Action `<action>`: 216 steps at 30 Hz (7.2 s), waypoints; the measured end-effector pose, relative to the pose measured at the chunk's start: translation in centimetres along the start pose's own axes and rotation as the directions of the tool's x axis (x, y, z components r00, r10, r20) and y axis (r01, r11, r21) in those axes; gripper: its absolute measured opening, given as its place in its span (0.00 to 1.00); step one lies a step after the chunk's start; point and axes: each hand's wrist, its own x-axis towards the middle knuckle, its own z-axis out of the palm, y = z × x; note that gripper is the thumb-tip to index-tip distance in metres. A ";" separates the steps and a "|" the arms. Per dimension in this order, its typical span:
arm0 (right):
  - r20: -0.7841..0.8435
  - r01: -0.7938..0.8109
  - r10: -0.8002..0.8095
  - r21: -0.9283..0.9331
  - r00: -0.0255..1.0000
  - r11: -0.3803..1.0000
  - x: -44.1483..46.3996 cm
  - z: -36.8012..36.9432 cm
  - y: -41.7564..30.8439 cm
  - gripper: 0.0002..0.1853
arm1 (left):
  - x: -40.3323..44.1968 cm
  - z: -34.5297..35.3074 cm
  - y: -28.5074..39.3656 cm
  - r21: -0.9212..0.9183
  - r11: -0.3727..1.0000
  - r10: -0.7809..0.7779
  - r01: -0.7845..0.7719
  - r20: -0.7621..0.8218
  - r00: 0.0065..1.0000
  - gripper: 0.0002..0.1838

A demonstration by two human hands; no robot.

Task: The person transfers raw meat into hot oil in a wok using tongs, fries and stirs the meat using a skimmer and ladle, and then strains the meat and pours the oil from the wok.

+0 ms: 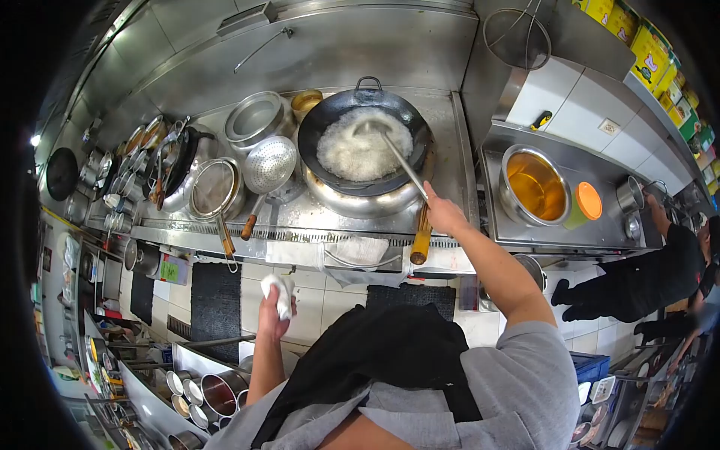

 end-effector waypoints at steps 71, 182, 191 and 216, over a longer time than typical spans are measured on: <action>0.101 0.068 -0.104 0.312 0.989 0.948 -0.2 -0.3 0.0 0.41 | 1.8 6.0 -5.4 0.281 0.959 0.027 -0.024 -0.005 1.000 0.28; 0.369 -0.234 -0.094 0.744 0.925 0.626 -10.0 1.8 -2.8 0.45 | 9.0 2.0 -2.8 0.310 0.949 0.044 -0.059 0.055 0.998 0.25; 0.304 -0.213 -0.046 0.760 0.952 0.615 -11.5 5.2 -4.9 0.47 | 11.7 3.0 -1.2 0.341 0.940 -0.089 0.002 0.239 0.967 0.26; 0.064 -0.082 0.086 -0.065 0.994 0.995 -11.8 4.0 -7.0 0.47 | 26.7 23.6 2.1 0.002 0.934 -0.356 0.357 0.048 0.933 0.27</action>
